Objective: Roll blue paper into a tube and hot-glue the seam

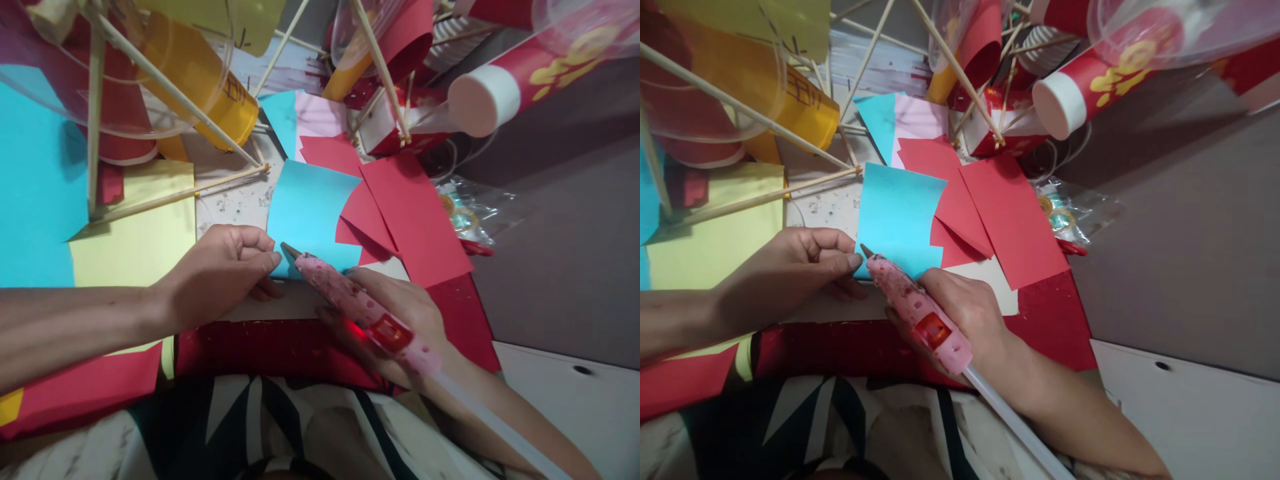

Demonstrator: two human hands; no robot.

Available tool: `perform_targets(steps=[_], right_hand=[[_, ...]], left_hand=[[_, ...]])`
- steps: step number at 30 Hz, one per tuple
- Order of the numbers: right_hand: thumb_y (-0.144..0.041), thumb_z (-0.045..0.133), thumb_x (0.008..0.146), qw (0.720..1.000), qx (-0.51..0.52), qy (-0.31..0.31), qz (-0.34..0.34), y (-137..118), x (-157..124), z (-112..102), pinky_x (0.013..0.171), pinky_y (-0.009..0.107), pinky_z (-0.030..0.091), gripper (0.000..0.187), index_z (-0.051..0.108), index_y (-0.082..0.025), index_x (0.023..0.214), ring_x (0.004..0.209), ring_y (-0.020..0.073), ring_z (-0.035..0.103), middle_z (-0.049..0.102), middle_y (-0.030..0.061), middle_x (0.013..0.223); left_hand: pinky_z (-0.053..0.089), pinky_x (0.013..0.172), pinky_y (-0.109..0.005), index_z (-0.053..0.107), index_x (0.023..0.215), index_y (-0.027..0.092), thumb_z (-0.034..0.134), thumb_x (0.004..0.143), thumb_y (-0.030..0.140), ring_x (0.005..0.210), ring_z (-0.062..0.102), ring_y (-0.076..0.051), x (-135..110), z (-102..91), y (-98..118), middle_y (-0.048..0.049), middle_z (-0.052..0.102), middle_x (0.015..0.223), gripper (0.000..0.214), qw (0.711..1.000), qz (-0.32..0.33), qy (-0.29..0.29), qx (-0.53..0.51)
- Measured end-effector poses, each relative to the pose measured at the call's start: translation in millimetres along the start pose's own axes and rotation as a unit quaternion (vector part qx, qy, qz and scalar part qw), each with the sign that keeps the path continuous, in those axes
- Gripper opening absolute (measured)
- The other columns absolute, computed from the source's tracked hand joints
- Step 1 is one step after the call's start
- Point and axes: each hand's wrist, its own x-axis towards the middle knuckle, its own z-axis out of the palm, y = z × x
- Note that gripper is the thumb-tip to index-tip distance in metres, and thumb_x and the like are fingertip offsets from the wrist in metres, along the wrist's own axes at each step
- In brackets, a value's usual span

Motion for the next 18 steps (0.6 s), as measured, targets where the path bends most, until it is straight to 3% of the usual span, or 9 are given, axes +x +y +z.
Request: perform_targets(steps=[9, 18], right_hand=[[-0.034, 0.067, 0.081, 1.000, -0.004, 0.009, 0.016, 0.1, 0.3, 2.4, 0.048, 0.031, 0.032, 0.026, 0.045, -0.027, 0.069, 0.047, 0.0150, 0.047, 0.047, -0.0025, 0.054], [-0.032, 0.067, 0.083, 1.000, -0.019, 0.009, 0.006, 2.7, -0.3, 1.7, 0.046, 0.030, 0.030, 0.031, 0.040, -0.026, 0.070, 0.044, 0.0121, 0.040, 0.044, -0.0047, 0.053]], left_hand=[[0.050, 0.055, -0.016, 0.066, 0.076, 0.019, 0.064, 0.084, 0.032, 0.060, 0.067, -0.011, 0.3, -1.2, -2.6, -0.0003, 0.072, 0.065, 0.016, 1.000, 0.006, 0.000, 0.007], [0.049, 0.055, -0.016, 0.065, 0.075, 0.019, 0.064, 0.085, 0.031, 0.059, 0.066, -0.010, -1.0, -0.5, -1.6, -0.0003, 0.072, 0.063, 0.016, 1.000, 0.007, 0.001, 0.013]])
